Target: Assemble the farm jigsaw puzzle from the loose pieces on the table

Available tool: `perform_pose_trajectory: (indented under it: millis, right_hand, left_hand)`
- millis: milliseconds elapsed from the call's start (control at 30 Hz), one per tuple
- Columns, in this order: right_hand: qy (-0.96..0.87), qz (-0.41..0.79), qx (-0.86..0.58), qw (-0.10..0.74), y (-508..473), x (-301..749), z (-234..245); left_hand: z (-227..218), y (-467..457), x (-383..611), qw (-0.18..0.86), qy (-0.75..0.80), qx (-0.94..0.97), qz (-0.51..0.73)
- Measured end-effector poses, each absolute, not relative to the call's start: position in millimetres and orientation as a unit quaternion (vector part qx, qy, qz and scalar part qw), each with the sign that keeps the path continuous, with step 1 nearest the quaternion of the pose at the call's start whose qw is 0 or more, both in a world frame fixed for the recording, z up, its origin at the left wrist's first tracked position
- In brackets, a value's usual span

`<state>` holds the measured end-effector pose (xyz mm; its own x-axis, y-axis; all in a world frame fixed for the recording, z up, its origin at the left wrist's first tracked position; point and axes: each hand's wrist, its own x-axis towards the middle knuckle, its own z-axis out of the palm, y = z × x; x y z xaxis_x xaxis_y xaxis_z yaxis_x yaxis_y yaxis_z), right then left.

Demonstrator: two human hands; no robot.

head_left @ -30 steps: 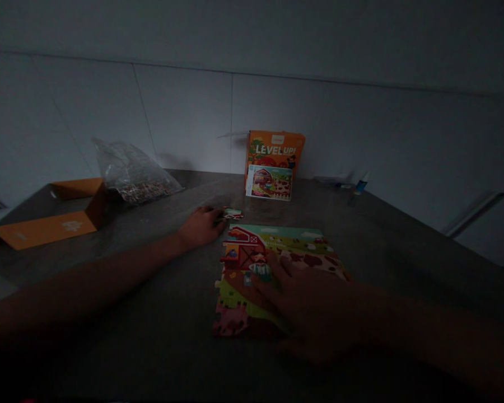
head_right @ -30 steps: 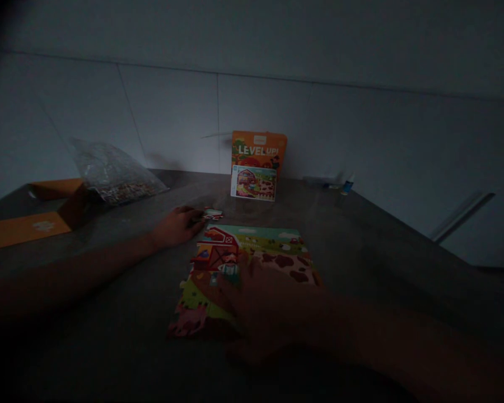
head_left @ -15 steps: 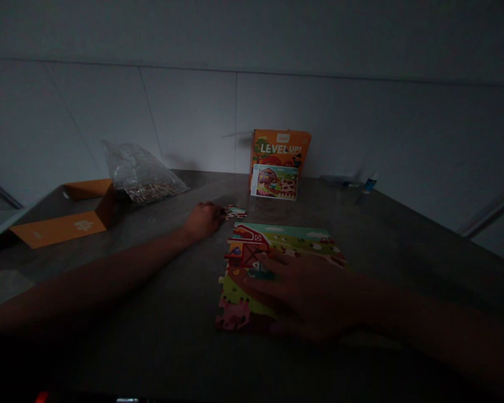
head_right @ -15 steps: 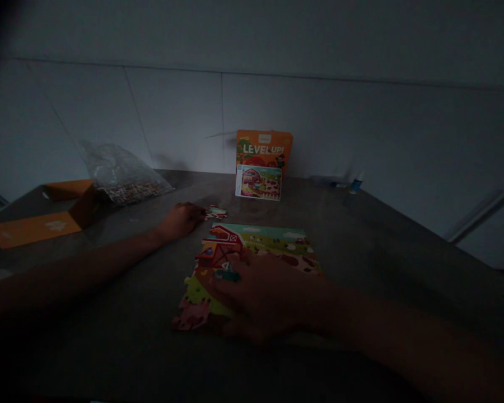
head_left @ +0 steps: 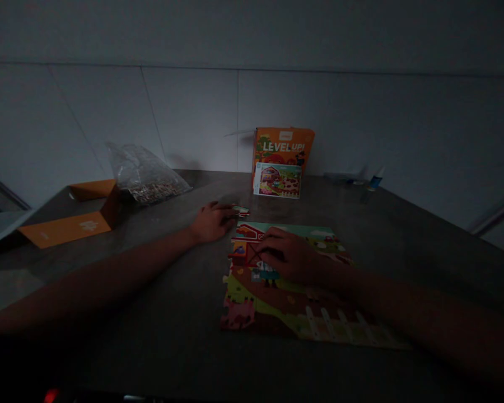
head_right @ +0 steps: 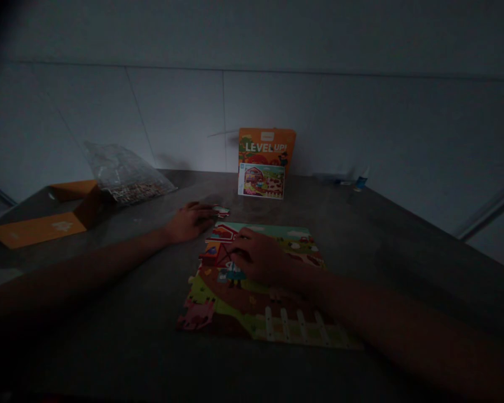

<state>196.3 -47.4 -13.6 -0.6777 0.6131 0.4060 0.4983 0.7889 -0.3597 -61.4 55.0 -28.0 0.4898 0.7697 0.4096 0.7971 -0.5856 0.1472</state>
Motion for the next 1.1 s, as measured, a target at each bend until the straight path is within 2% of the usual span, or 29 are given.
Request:
perform_pose_trajectory:
  millis: [167,533,633,700,800,867,967,1100]
  right_hand:
    - [-0.910,0.114,-0.314,0.247,-48,194,-11]
    - [-0.910,0.112,-0.309,0.253,-50,196,-9]
    - [-0.899,0.147,-0.319,0.263,-46,196,-10]
    - [-0.864,0.214,-0.357,0.282,-39,197,-13]
    - [-0.766,0.349,-0.420,0.340,-30,197,-15]
    - [-0.719,0.395,-0.431,0.376,-28,197,-15]
    - [-0.734,0.380,-0.415,0.381,-30,196,-14]
    - [-0.778,0.331,-0.402,0.353,-31,196,-15]
  left_hand:
    - [-27,62,-64,-0.017,-0.457,-0.855,-0.246]
    - [-27,62,-64,0.025,-0.445,-0.856,-0.262]
    - [-25,57,-64,0.039,-0.452,-0.845,-0.281]
    - [-22,48,-62,0.056,-0.441,-0.833,-0.328]
    - [-17,28,-55,0.093,-0.343,-0.851,-0.387]
    - [-15,16,-50,0.125,-0.254,-0.882,-0.377]
    - [-14,4,-46,0.166,-0.168,-0.905,-0.353]
    - [-15,3,-47,0.175,-0.146,-0.909,-0.348]
